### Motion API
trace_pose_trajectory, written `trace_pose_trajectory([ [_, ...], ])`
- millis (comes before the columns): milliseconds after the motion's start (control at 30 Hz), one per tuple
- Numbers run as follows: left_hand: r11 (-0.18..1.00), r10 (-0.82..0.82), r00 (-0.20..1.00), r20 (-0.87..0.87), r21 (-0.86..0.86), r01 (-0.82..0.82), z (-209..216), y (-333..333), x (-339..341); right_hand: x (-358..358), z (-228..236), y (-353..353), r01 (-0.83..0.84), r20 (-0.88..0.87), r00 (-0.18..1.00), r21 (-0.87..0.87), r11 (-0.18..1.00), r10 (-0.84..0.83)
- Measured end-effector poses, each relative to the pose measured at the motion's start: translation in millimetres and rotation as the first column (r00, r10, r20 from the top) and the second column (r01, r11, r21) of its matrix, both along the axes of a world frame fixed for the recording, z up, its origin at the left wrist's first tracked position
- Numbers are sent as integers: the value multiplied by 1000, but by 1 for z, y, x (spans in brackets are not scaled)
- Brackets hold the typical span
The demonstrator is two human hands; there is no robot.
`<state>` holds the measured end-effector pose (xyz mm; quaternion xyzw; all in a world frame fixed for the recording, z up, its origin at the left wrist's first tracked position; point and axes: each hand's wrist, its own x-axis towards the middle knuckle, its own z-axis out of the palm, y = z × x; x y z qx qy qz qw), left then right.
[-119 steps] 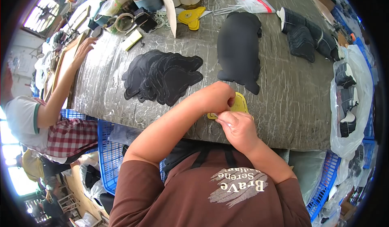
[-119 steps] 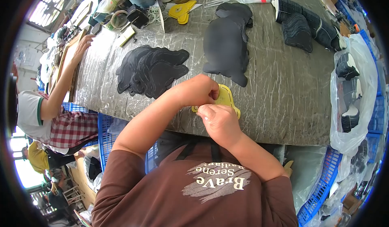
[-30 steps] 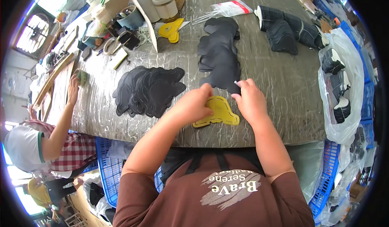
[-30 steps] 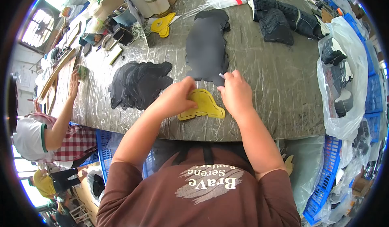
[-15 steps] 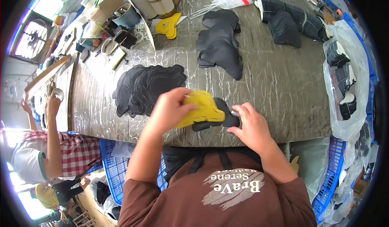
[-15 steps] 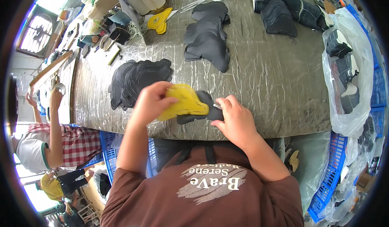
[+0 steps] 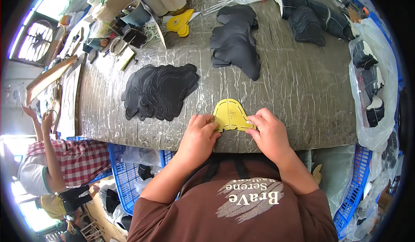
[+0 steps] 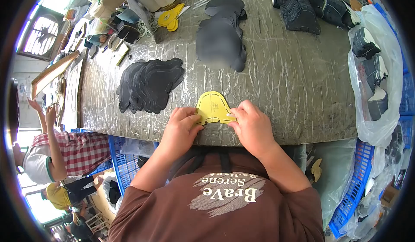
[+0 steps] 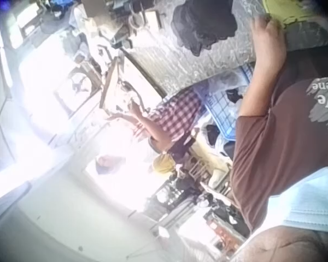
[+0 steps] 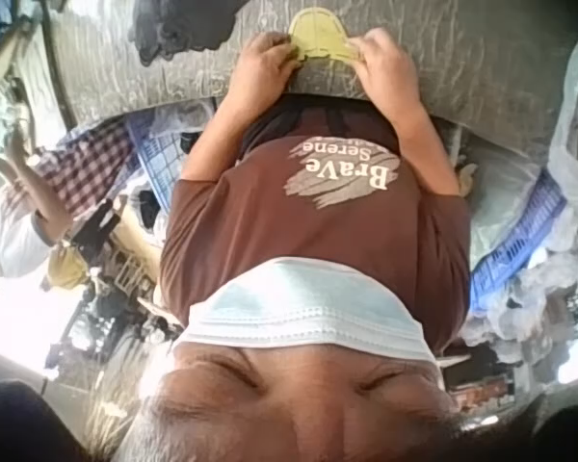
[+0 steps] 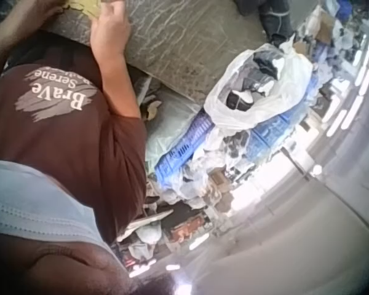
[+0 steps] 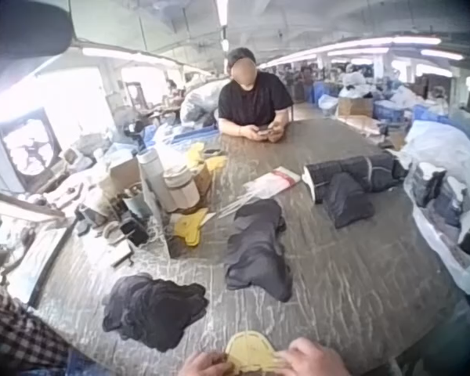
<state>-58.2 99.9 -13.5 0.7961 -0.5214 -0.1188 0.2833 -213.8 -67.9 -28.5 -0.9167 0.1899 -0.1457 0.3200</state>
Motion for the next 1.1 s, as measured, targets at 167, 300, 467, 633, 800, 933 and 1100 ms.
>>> trace_pose_trajectory([
  [167, 996, 28, 1000, 3, -90, -28, -10, 0, -3, 0, 0, -2, -10, 14, 1000, 0, 1000, 10],
  [300, 994, 23, 1000, 20, -107, -20, -14, 0, -4, -1, 1, -2, -12, 10, 1000, 5, 1000, 12],
  [467, 994, 33, 998, 57, -106, -27, -17, 0, -7, -2, -1, -3, -17, 16, 1000, 20, 1000, 16],
  [633, 992, 36, 998, 47, -124, -30, -19, 1, -8, -3, -2, -3, -20, 12, 1000, 28, 999, 19],
  [800, 992, 33, 998, 46, -125, -27, -17, 0, -8, -4, -1, -4, -19, 8, 1000, 28, 999, 18],
  [933, 993, 30, 999, 45, -116, -25, -16, -1, -8, -3, -2, -4, -28, 8, 1000, 21, 999, 28],
  [1100, 994, 33, 997, 65, -105, -26, -16, -1, -10, -3, -2, -5, -29, 11, 1000, 16, 999, 29],
])
